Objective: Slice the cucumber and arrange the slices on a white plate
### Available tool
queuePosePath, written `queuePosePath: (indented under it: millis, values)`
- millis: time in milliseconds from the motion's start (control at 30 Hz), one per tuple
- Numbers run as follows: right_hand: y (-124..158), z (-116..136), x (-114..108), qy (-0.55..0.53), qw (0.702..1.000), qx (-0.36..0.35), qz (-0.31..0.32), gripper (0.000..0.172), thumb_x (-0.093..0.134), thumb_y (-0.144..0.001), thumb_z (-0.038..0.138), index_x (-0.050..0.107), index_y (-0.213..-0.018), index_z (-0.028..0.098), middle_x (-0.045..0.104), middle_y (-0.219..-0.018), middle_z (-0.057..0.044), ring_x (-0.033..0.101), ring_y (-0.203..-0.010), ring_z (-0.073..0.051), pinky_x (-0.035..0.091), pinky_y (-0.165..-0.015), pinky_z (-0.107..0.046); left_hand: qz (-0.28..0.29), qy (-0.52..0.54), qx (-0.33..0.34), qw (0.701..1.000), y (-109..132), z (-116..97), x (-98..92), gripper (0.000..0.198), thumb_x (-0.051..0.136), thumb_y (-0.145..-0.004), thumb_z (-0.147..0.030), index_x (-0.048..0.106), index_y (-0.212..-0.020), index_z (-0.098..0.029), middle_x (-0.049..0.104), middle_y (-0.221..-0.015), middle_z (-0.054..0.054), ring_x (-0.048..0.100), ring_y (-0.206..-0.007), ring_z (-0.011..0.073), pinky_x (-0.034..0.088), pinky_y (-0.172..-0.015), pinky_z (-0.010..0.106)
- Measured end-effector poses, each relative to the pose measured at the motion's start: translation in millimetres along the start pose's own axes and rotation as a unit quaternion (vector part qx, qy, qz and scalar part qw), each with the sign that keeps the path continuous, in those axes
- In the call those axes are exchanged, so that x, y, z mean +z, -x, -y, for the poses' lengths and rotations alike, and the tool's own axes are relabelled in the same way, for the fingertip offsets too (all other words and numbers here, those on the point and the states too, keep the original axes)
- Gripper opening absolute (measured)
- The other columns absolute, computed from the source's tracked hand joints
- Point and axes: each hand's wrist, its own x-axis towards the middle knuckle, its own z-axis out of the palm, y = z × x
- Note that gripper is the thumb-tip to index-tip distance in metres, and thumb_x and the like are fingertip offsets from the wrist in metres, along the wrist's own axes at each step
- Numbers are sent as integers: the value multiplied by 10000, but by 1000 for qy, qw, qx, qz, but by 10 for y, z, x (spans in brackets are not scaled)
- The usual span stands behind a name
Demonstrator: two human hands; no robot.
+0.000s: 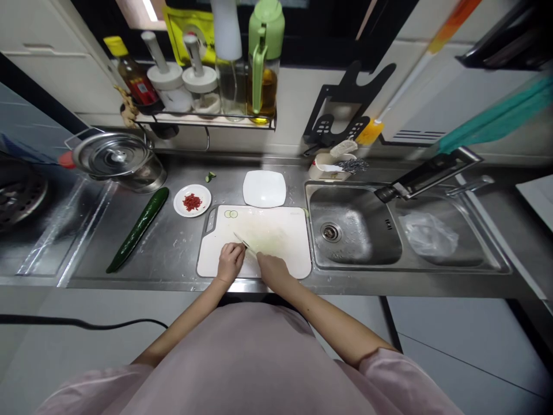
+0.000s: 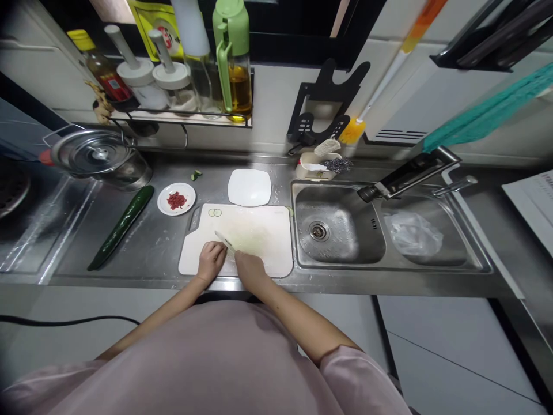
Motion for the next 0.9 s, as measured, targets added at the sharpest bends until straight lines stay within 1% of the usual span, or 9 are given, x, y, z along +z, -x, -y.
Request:
queuePosePath:
  millis: [133, 367, 533, 700, 900]
  values:
    - [-7, -4, -35, -13, 1000, -2, 8, 279, 335, -936, 77, 528, -1124, 144, 701, -974, -129, 681, -957, -239, 490, -749, -297, 2, 1, 1, 1000, 3, 8, 4, 154, 506, -934, -217, 657, -913, -201, 617, -860, 59, 528, -832, 179, 455, -778, 325]
    - [-33, -20, -21, -19, 1000, -8, 10, 279, 350, -924, 72, 523, -1127, 153, 699, -965, -125, 678, -957, -234, 487, -759, -301, 3, 11, -6, 1000, 5, 15, 8, 147, 513, -929, -212, 659, -912, -206, 615, -860, 57, 530, -841, 179, 458, -784, 324]
    - [-66, -20, 1, -18, 1000, -10, -3, 274, 348, -924, 71, 528, -1112, 156, 698, -936, -119, 682, -941, -232, 487, -736, -292, 1, 16, -9, 1000, 5, 17, 11, 144, 512, -929, -211, 655, -909, -210, 616, -872, 56, 535, -847, 178, 459, -790, 325]
    - [-100, -19, 18, -21, 1000, -12, -14, 275, 347, -924, 73, 532, -1109, 158, 696, -934, -117, 678, -952, -226, 486, -743, -291, 3, 22, -6, 1000, 4, 8, 5, 154, 504, -931, -209, 658, -922, -213, 617, -876, 60, 546, -852, 179, 461, -798, 335]
    - [-89, -49, 1, -19, 1000, -13, 4, 258, 379, -918, 71, 535, -1104, 157, 695, -949, -116, 679, -938, -227, 480, -747, -293, -3, 25, -3, 1000, 6, 12, 10, 150, 508, -931, -207, 657, -936, -215, 629, -885, 61, 552, -852, 179, 470, -795, 336]
